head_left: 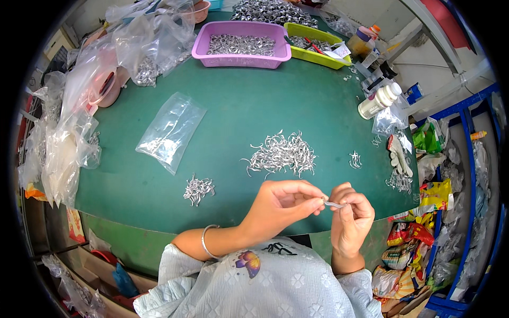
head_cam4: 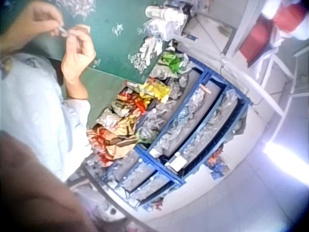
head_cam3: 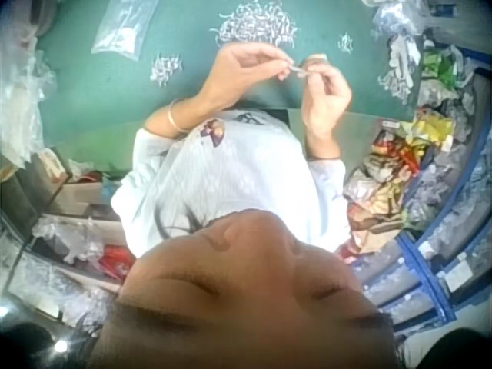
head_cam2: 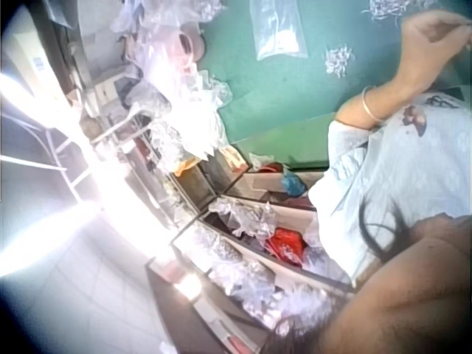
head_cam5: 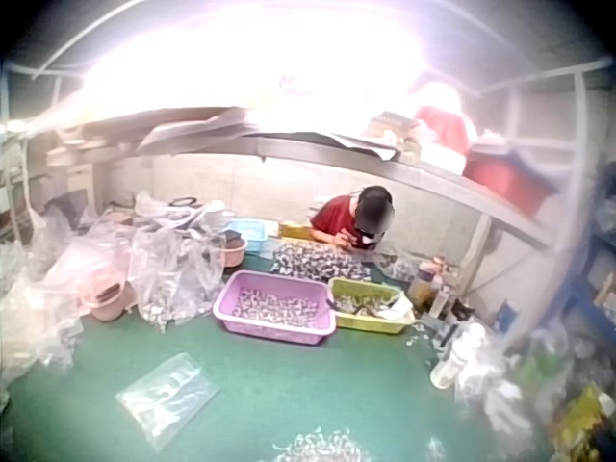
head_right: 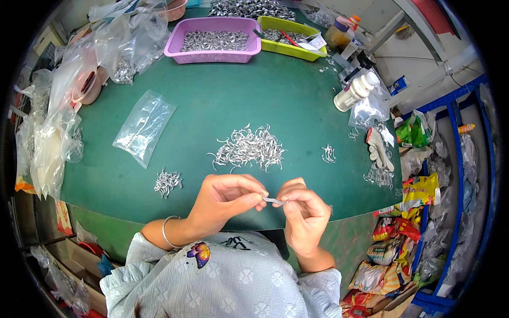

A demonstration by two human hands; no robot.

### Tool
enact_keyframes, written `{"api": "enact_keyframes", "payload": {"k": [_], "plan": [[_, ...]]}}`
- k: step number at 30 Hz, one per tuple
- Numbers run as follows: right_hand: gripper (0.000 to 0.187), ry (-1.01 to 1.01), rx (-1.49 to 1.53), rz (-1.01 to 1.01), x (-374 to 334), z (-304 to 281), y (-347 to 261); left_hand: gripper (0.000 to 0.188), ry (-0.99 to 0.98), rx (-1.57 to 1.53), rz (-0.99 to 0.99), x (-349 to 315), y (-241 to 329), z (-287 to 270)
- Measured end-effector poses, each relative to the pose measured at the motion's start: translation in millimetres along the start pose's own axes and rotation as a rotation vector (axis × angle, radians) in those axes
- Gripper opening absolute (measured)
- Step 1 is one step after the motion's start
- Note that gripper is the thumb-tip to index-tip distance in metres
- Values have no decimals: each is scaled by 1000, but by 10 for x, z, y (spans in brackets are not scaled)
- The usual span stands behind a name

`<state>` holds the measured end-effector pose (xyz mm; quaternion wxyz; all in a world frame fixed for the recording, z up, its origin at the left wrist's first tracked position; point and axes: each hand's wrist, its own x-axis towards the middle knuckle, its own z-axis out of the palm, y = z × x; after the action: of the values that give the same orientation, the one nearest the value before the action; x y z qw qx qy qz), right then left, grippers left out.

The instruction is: The person picks up silver curved metal clips from a central pile on a green table and places them into a purple plastic bin one by one.

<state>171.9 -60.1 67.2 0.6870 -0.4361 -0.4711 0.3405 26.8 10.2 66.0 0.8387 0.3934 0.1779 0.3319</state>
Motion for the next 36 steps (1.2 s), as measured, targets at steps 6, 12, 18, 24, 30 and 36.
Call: {"api": "enact_keyframes", "payload": {"k": [6, 12, 18, 24, 30, 36], "plan": [[8, -28, 60, 57, -7, -6, 6, 10, -43, -7, -12, -1, -9, -28], [6, -29, 67, 69, -10, -3, -3, 11, -58, -148, -93, 15, -69, -49], [11, -52, 268, 209, -9, 11, -17, 12, -127, -237, -86, 14, -115, -66], [12, 1, 556, 440, -25, 46, -1, 14, -145, -458, -193, 49, -93, -57], [16, 5, 164, 165, -40, 70, 51, 16, -166, -482, -221, 38, -118, -101], [11, -44, -27, 38, -50, 35, 51, 19, -167, -521, -244, 34, -145, -122]]}}
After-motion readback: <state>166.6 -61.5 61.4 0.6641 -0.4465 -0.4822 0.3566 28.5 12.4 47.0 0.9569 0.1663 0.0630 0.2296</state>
